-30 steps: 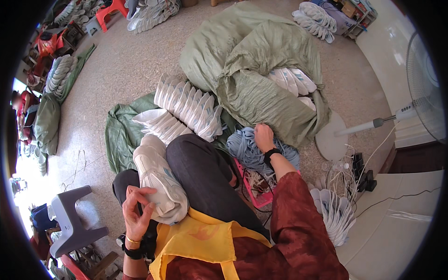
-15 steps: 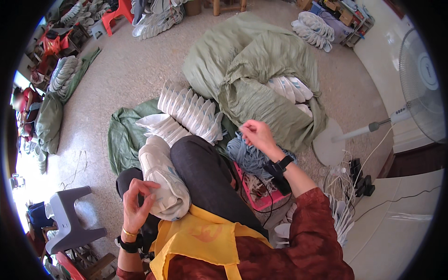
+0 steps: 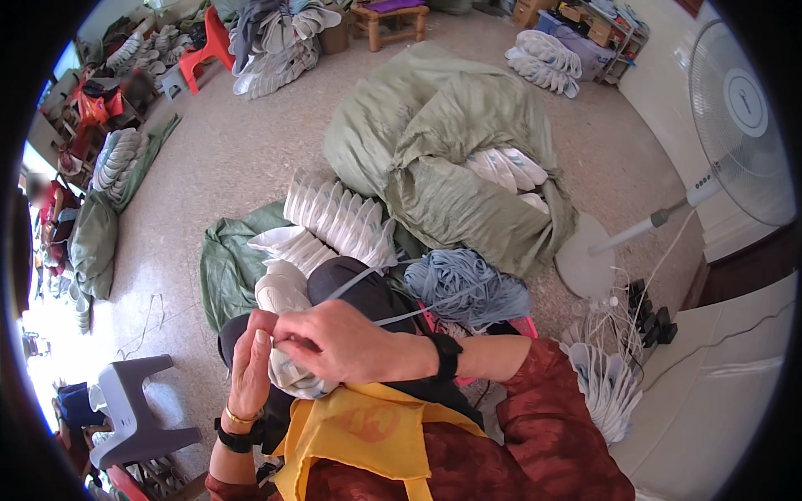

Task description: Lacing a white sneaker in a workshop environment.

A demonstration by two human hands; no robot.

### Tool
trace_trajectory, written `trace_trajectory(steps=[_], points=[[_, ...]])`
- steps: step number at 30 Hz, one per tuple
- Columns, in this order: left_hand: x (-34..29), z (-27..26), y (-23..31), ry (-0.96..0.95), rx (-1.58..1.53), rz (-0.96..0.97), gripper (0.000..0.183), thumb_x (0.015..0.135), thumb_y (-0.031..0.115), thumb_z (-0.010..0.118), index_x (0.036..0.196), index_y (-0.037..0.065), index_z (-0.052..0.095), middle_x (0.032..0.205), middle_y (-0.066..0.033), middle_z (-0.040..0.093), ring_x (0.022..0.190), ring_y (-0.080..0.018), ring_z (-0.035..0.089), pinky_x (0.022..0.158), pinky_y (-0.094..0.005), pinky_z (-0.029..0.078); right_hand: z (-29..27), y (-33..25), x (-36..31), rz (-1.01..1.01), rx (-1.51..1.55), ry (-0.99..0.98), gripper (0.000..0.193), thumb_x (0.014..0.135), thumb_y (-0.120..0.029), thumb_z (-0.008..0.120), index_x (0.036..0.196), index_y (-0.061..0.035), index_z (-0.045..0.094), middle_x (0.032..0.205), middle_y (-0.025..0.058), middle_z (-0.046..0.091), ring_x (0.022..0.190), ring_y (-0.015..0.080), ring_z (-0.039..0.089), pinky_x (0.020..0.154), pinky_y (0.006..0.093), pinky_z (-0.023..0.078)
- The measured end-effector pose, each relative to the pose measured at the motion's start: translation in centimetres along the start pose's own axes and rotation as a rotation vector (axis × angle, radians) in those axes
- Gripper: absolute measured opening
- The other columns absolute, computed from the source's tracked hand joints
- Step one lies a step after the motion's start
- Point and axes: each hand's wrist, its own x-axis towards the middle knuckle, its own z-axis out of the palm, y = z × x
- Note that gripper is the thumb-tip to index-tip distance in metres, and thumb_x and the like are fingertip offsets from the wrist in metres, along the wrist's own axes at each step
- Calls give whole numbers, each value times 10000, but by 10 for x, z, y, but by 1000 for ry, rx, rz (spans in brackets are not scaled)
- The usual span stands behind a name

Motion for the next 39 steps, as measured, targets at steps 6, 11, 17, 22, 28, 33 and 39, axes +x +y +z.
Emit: trace_trajectory(steps=[6, 11, 17, 22, 28, 33, 39], points=[[-10, -21, -8, -60, -84, -93, 389, 1102, 330, 509, 851, 35, 544, 982, -59, 585, 1011, -210, 490, 936, -341, 388, -38, 7, -15, 42, -177, 201, 25, 937, -48, 704, 959, -36, 706, 752, 101, 683, 577, 160, 620, 534, 305, 463], [-15, -41, -8, -13, -345, -64, 353, 1117, 285, 455, 862, 55, 538, 1009, -44, 590, 1081, -186, 519, 1017, -327, 376, -97, 68, -44, 300, -258, 476, 90, 976, -84, 673, 937, -13, 714, 723, -27, 638, 656, 27, 539, 558, 236, 429], [-27, -68, -14, 78, -432, -92, 334, 1112, 271, 459, 965, 13, 611, 985, -41, 581, 1044, -156, 525, 997, -305, 378, -185, 171, -124, 572, -281, 645, 112, 984, -94, 666, 927, -4, 701, 714, -29, 620, 631, 22, 527, 538, 227, 396], [-34, -86, -17, 145, -436, -85, 333, 1110, 259, 461, 1022, -11, 636, 985, -51, 594, 1022, -154, 536, 1085, -340, 378, -236, 229, -198, 685, -394, 750, 135, 980, -115, 678, 898, -10, 693, 634, -31, 587, 537, 41, 503, 480, 246, 364], [-40, -86, -25, 185, -472, -126, 327, 1108, 261, 476, 1018, -6, 643, 993, -32, 600, 982, -128, 526, 969, -288, 393, -270, 268, -239, 710, -721, 837, 99, 921, -113, 714, 889, -20, 724, 636, 53, 633, 561, 133, 597, 539, 342, 451], [-36, -77, -33, 184, -458, -136, 308, 1100, 266, 499, 963, 19, 623, 962, -37, 593, 961, -140, 534, 983, -321, 403, -300, 276, -243, 795, -930, 949, 159, 884, -171, 755, 940, -23, 757, 749, 109, 719, 680, 204, 673, 667, 359, 520], [-33, -49, -24, 144, -299, -107, 191, 1087, 185, 591, 983, 28, 621, 947, 34, 585, 890, -58, 518, 833, -245, 455, -192, 226, -111, 492, -535, 598, 220, 931, -170, 752, 1080, -8, 759, 951, 63, 769, 825, 132, 688, 735, 296, 545]])
